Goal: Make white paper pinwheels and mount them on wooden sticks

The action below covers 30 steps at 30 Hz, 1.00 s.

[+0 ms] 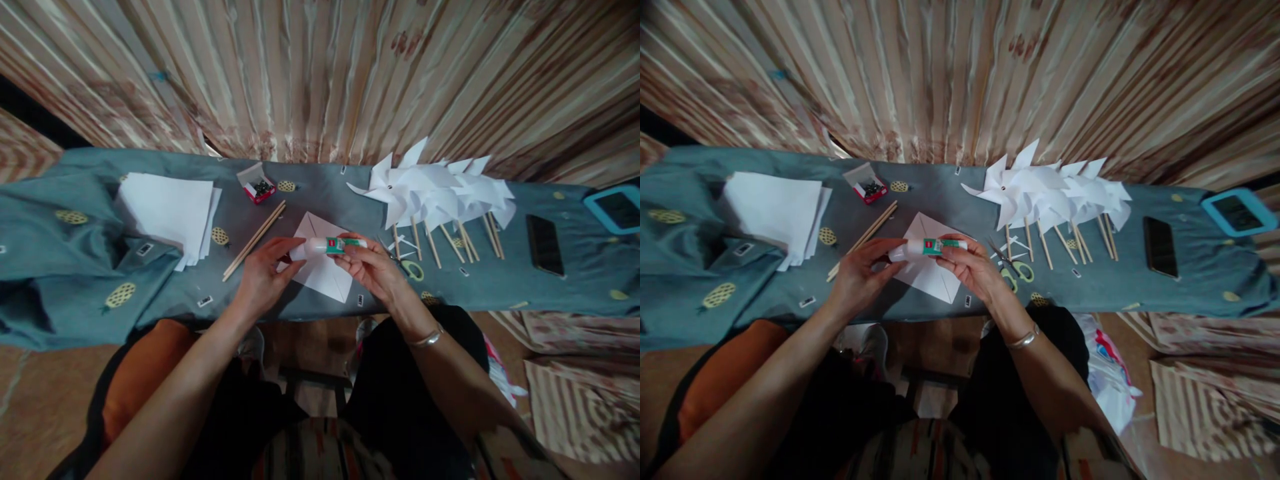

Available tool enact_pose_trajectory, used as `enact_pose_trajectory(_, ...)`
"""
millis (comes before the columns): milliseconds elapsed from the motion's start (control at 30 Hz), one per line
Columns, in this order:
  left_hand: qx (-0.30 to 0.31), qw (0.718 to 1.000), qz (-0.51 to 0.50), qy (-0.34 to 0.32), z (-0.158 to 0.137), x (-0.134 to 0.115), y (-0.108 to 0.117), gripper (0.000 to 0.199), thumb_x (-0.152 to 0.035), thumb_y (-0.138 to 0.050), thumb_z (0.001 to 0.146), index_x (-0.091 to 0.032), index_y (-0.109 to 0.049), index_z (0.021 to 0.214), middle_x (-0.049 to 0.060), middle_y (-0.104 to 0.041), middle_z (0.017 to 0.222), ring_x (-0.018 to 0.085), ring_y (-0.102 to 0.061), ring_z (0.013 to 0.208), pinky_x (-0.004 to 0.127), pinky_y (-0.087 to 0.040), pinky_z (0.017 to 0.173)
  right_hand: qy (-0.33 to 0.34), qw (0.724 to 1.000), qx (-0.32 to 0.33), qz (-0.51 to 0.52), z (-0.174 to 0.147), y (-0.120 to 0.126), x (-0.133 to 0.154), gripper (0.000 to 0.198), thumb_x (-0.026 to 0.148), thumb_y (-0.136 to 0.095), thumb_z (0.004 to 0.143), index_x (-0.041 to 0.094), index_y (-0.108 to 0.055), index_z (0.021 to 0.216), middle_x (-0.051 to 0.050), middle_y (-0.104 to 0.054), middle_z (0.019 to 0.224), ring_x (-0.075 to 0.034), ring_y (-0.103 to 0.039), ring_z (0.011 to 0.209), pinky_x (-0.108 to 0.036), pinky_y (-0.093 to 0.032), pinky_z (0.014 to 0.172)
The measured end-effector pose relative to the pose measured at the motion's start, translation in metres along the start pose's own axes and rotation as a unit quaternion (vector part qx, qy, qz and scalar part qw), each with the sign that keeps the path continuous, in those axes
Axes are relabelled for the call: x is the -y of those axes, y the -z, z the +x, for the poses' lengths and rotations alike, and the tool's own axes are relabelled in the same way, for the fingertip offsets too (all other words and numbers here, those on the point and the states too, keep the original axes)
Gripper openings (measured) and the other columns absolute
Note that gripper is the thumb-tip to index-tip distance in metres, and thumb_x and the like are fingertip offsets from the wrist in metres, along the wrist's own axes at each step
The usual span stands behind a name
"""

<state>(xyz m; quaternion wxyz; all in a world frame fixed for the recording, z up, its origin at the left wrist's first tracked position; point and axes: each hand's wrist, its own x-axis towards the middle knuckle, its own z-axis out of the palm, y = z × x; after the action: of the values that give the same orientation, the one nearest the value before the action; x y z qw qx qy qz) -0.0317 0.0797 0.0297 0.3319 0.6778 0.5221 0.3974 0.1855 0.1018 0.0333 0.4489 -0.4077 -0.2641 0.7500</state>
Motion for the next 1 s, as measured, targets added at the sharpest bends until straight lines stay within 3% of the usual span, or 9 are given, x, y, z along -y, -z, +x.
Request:
enact_pose_trajectory(500, 0.0, 0.999, 0.016, -0.028, -0.0017, 0.0035, -0.0006, 0.034, -0.033, -0.066, 0.086, -0.019, -0.068, 0.117, 0.006, -0.066, 0.105, 0.015, -0.065, 0.083, 0.027, -0.056, 0.073, 0.017, 0.997, 0.003, -0.073, -0.0013, -0.0038, -0.0001, 0.029, 0.025, -0.088, 0.057, 0.022, -0.071, 0.081, 0.003, -0.069, 0.082, -0.009, -0.063, 0.071, -0.024, -0.056, 0.075)
enact_pose_trajectory(1000, 0.025, 0.991, 0.101, -0.086, -0.0058, 0.0061, 0.0003, 0.032, -0.027, -0.061, 0.089, -0.02, -0.066, 0.12, 0.008, -0.066, 0.112, 0.019, -0.066, 0.096, 0.034, -0.055, 0.085, 0.044, 0.982, 0.017, -0.183, -0.0011, -0.0017, -0.0053, 0.032, 0.034, -0.087, 0.061, 0.022, -0.071, 0.086, 0.002, -0.068, 0.081, -0.01, -0.06, 0.07, -0.026, -0.052, 0.07)
